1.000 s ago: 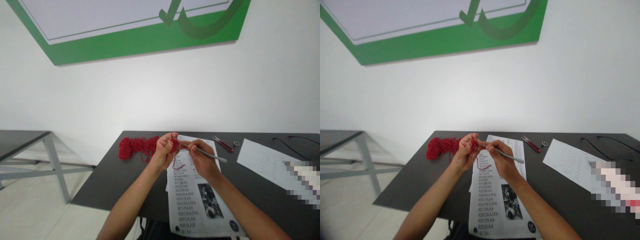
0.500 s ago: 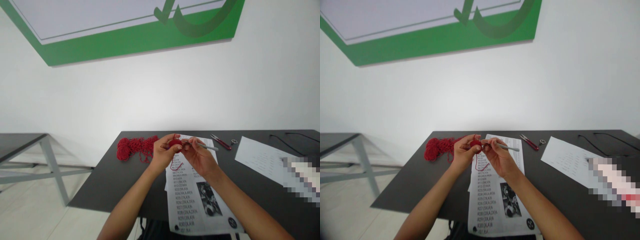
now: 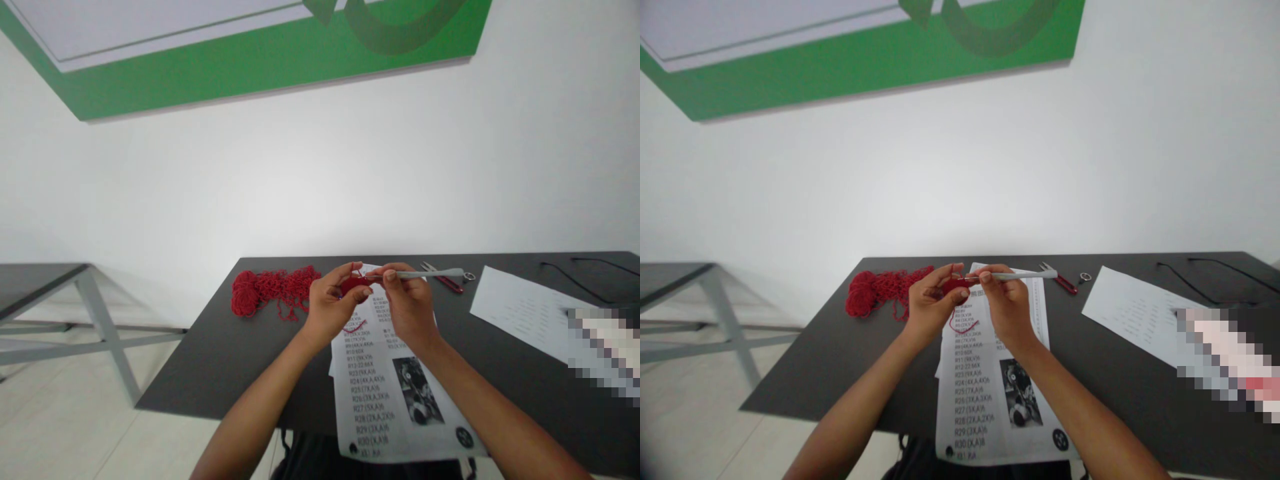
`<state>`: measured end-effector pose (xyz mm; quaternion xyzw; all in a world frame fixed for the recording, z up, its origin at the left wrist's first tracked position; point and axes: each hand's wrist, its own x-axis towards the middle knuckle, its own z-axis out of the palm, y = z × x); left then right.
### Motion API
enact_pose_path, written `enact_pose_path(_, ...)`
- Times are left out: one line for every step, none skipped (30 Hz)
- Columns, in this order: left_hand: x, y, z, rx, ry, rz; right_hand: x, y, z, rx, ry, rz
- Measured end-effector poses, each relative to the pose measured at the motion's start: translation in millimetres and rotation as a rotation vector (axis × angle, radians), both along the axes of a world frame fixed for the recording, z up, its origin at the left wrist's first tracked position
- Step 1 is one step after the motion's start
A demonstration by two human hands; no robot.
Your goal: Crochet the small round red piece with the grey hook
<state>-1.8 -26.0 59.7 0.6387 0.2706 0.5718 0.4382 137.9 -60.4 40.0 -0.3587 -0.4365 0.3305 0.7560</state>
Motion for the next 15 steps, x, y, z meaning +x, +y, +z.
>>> enact_pose_path(0.2,-0.2,0.3,-0.016,-0.011,-0.008,0.6,-1.4,2.2,-0.001,-0.034,-0.023)
enact_pose_path(0.4,-0.1,0.3,-0.033,-0.023,-0.017,1.2,-2.9,4.4,0.001,-0.069,-0.044)
enact_pose_path(0.7,0.1,0.0,-0.049,-0.034,-0.026,1.7,-4.3,6.6,0.006,-0.101,-0.061)
enact_pose_path(0.9,0.5,-0.5,-0.061,-0.041,-0.034,2.3,-5.5,8.5,0.014,-0.132,-0.075)
enact_pose_path(1.2,1.0,-1.1,-0.070,-0.046,-0.039,2.8,-6.4,10.1,0.021,-0.161,-0.086)
enact_pose_path(1.5,1.5,-1.8,-0.075,-0.050,-0.039,3.3,-7.0,11.3,0.026,-0.187,-0.094)
enact_pose_path(1.7,2.1,-2.5,-0.079,-0.052,-0.038,3.7,-7.4,12.2,0.031,-0.208,-0.103)
enact_pose_path(1.9,2.5,-3.1,-0.083,-0.053,-0.038,3.9,-7.6,12.6,0.035,-0.223,-0.112)
enact_pose_path(2.1,2.8,-3.6,-0.087,-0.052,-0.039,4.1,-7.7,12.8,0.040,-0.232,-0.122)
enact_pose_path(2.2,3.1,-3.9,-0.091,-0.051,-0.041,4.2,-7.7,12.8,0.047,-0.237,-0.131)
enact_pose_path(2.3,3.2,-4.1,-0.096,-0.050,-0.043,4.2,-7.7,12.8,0.054,-0.242,-0.137)
enact_pose_path(2.4,3.2,-4.1,-0.099,-0.048,-0.044,4.3,-7.8,12.7,0.061,-0.249,-0.142)
enact_pose_path(2.5,3.1,-4.0,-0.100,-0.045,-0.042,4.4,-7.9,12.8,0.067,-0.257,-0.145)
enact_pose_path(2.5,3.1,-3.9,-0.098,-0.043,-0.039,4.5,-8.1,12.9,0.073,-0.268,-0.147)
enact_pose_path(2.6,3.0,-3.6,-0.094,-0.040,-0.034,4.6,-8.4,13.1,0.080,-0.279,-0.148)
